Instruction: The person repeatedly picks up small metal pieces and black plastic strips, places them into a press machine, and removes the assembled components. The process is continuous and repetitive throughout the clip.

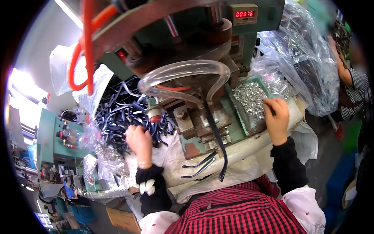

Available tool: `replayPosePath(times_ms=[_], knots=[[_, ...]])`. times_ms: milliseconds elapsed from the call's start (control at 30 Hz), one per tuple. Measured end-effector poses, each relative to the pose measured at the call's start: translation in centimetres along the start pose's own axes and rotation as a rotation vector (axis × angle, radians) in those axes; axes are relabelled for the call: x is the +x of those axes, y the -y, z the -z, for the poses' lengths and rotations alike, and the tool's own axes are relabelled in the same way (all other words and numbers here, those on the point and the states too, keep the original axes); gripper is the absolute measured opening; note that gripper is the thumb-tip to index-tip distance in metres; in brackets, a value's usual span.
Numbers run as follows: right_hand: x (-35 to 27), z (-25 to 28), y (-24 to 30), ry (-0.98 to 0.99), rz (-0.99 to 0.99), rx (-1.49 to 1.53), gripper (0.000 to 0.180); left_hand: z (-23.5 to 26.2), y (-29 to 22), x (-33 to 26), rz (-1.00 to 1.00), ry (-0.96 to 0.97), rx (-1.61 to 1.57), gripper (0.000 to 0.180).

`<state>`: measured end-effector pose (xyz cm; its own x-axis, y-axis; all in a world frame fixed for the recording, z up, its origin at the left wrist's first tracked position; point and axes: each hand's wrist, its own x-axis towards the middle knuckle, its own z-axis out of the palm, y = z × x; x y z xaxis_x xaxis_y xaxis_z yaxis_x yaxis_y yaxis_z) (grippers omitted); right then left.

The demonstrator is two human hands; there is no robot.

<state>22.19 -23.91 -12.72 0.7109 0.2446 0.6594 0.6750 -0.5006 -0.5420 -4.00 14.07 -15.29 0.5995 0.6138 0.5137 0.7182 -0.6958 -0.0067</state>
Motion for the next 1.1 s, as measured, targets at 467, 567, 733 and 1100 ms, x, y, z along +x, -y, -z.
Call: replayPosePath(times_ms=[467,567,733,1100], knots=[[1.2,-3.8,13.9,0.2,-0.297,0.935,0.032,9.6,-7.3,-2.4,0.299,-0.12,-1.343,0.01],[1.5,-3.0,14.3,0.294,-0.52,1.146,0.043,14.7,-11.8,0.6,-0.094,-0.474,-1.471,0.013],[1.4,-2.2,16.0,0.335,-0.721,1.389,0.048,16.7,-13.9,3.3,-0.076,-0.416,-1.421,0.009],[-0.2,-1.1,1.4,0.127,-0.039,-0.281,0.018,14.9,-17.8,-1.1,-0.849,-0.338,-0.899,0.029]])
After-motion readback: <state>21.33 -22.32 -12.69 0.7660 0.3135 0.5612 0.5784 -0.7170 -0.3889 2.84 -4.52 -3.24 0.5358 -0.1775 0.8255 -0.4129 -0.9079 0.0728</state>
